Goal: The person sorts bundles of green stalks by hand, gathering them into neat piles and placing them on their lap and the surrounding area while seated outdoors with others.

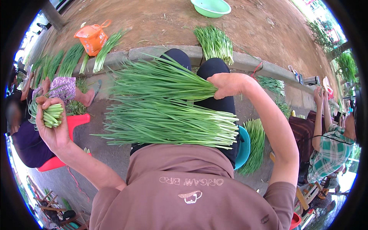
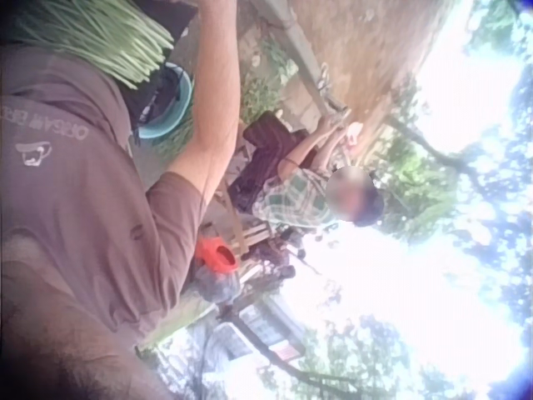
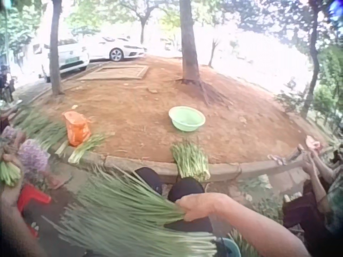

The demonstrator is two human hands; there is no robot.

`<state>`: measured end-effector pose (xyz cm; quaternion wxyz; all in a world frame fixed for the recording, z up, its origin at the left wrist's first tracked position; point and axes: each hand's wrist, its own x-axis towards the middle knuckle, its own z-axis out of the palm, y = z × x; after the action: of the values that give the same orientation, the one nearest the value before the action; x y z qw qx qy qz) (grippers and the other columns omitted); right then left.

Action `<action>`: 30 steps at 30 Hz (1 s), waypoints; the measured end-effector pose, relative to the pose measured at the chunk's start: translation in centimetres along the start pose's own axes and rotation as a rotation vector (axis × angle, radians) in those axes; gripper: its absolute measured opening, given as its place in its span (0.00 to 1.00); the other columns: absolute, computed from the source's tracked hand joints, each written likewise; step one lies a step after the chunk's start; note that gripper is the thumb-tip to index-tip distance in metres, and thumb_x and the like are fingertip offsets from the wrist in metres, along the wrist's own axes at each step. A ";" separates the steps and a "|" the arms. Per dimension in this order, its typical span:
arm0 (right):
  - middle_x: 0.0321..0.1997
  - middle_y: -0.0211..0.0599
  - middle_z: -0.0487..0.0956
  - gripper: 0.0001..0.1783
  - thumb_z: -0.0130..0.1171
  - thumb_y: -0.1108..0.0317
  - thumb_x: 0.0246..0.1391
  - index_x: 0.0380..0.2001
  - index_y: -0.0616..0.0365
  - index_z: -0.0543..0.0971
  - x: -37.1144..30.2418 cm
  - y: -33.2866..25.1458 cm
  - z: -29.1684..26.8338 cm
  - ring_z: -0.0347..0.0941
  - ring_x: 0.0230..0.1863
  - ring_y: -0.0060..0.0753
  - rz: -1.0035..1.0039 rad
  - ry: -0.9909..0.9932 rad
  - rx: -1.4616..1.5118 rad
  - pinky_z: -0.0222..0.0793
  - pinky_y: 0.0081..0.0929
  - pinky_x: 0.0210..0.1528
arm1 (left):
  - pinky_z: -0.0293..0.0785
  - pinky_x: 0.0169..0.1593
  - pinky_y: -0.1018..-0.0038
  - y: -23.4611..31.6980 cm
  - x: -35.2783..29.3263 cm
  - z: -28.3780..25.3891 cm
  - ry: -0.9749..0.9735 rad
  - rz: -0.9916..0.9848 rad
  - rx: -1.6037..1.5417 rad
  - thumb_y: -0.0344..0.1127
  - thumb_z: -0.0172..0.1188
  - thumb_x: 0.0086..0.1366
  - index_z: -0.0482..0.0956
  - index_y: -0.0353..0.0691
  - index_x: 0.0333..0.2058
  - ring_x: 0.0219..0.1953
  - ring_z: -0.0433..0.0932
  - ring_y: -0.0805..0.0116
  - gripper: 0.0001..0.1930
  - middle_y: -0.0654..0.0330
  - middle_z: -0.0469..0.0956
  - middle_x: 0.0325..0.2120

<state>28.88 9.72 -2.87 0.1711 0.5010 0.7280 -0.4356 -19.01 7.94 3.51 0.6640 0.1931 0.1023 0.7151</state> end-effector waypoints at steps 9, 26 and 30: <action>0.36 0.51 0.78 0.24 0.59 0.69 0.38 0.43 0.66 0.73 -0.6 -0.5 0.2 0.74 0.43 0.52 0.079 0.116 -0.209 0.69 0.42 0.46 | 0.64 0.52 0.65 -0.9 -0.2 0.3 0.001 -0.032 0.003 0.19 0.53 0.60 0.65 0.32 0.44 0.36 0.68 0.68 0.13 0.59 0.69 0.37; 0.55 0.48 0.67 0.56 0.75 0.59 0.29 0.62 0.64 0.56 0.0 -2.5 4.0 0.64 0.58 0.49 -0.085 0.720 -0.310 0.63 0.41 0.56 | 0.65 0.53 0.65 -0.3 -0.1 -0.2 -0.010 -0.068 0.057 0.19 0.54 0.60 0.66 0.33 0.43 0.37 0.68 0.69 0.12 0.59 0.69 0.38; 0.50 0.42 0.69 0.51 0.72 0.65 0.31 0.61 0.62 0.58 2.0 -1.6 5.8 0.66 0.55 0.44 -0.066 0.803 -0.411 0.63 0.41 0.50 | 0.65 0.51 0.65 -0.8 -0.2 0.0 0.001 -0.032 0.030 0.19 0.52 0.61 0.65 0.32 0.43 0.37 0.68 0.68 0.12 0.58 0.69 0.38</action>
<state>25.53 6.01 -6.78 -0.0428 0.5625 0.8236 -0.0584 -18.28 7.82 3.19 0.6723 0.2010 0.1165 0.7029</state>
